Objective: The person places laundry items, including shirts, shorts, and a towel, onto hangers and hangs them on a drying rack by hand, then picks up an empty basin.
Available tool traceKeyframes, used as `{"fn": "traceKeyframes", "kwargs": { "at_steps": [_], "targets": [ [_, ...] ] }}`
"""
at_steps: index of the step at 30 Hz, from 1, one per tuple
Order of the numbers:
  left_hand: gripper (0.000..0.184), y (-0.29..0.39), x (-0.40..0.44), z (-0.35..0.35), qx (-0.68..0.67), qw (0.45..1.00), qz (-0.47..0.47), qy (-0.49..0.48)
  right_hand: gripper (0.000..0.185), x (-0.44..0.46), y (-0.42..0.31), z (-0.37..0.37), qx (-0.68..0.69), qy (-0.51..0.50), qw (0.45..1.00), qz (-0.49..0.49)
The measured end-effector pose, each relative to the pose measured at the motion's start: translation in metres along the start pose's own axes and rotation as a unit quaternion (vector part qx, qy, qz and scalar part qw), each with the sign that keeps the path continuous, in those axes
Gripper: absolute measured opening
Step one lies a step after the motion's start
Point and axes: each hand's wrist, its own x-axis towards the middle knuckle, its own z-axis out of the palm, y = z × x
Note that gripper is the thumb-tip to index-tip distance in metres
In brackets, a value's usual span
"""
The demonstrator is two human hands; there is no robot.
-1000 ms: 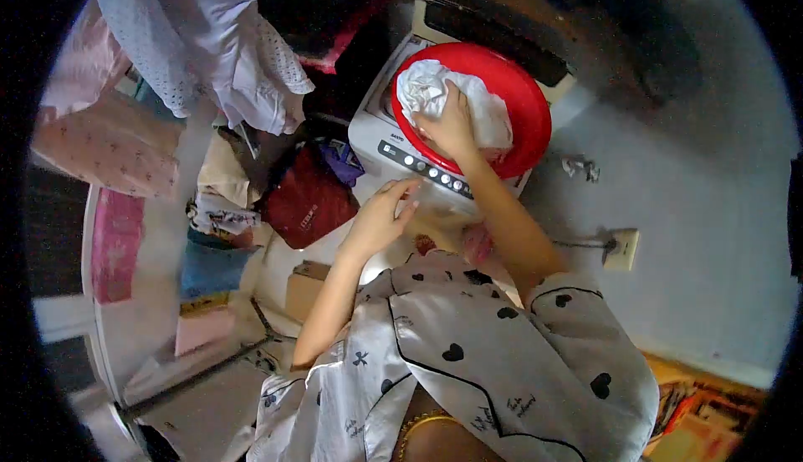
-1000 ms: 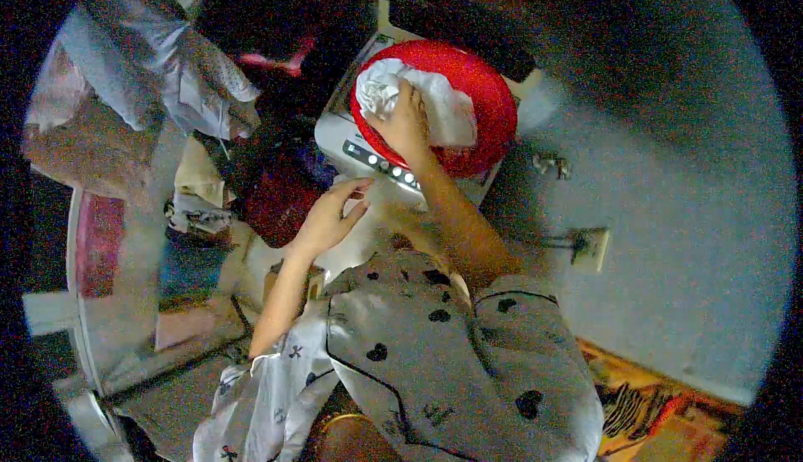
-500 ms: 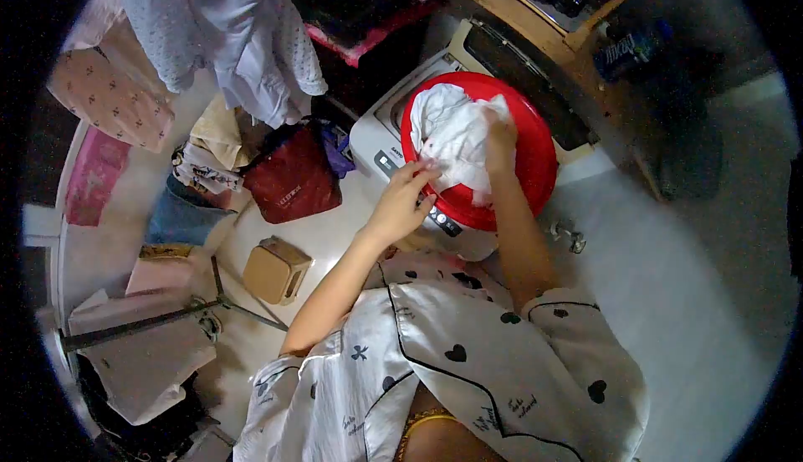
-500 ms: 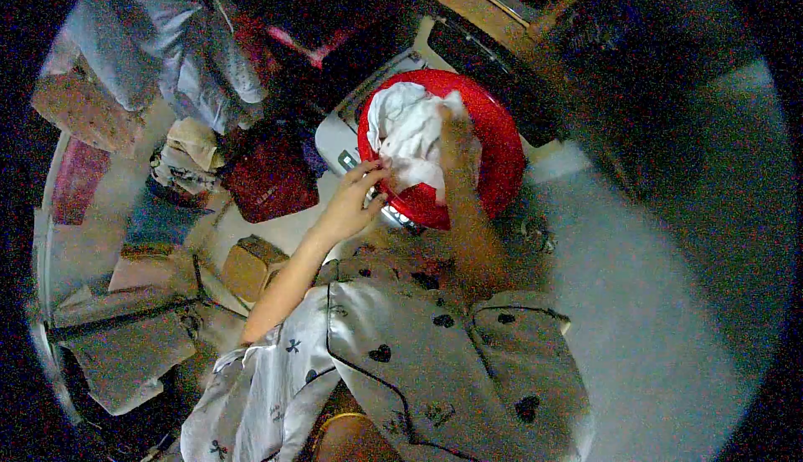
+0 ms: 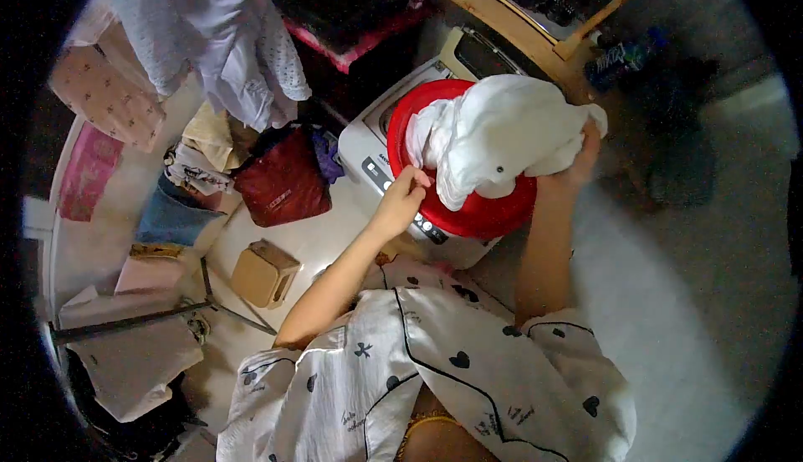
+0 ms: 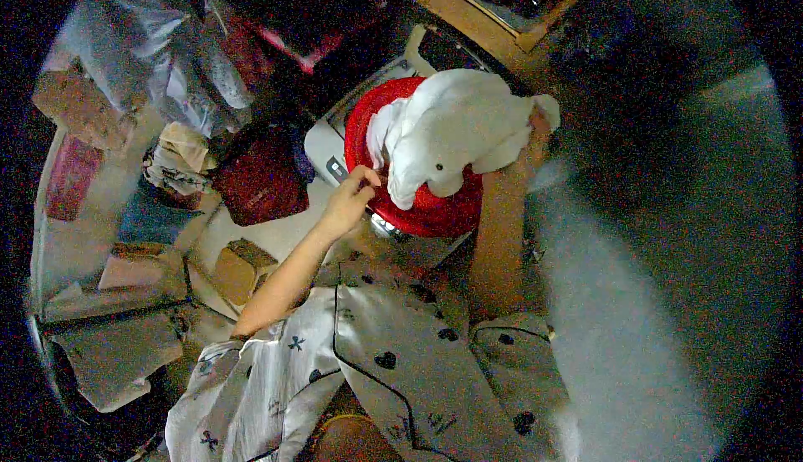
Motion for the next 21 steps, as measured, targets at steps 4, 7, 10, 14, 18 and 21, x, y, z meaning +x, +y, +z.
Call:
{"fn": "traceKeyframes", "kwargs": {
  "at_steps": [4,7,10,14,18,21],
  "targets": [
    [0.038,0.017,0.001,0.007,-0.282,0.95,-0.13,0.01,0.037,0.019,-0.016,-0.018,0.138,-0.243,0.96,0.019],
    [0.063,0.045,-0.007,-0.001,-0.39,0.904,-0.154,-0.083,0.038,0.008,-0.028,-0.003,0.127,-0.195,0.972,-0.017],
    [0.068,0.072,-0.02,0.002,-0.499,0.854,-0.105,-0.1,0.04,-0.003,-0.035,0.016,0.12,-0.19,0.974,-0.033],
    [0.064,0.072,-0.046,-0.004,-0.525,0.842,-0.037,-0.117,0.043,-0.019,-0.038,0.035,0.107,-0.192,0.975,-0.042],
    [0.061,0.073,-0.094,-0.031,-0.517,0.851,0.013,-0.089,0.045,-0.045,-0.026,0.057,0.091,-0.195,0.976,-0.031],
    [0.062,0.078,-0.143,-0.063,-0.482,0.875,0.049,-0.002,0.047,-0.075,-0.006,0.075,0.069,-0.183,0.981,-0.009]
  ]
}}
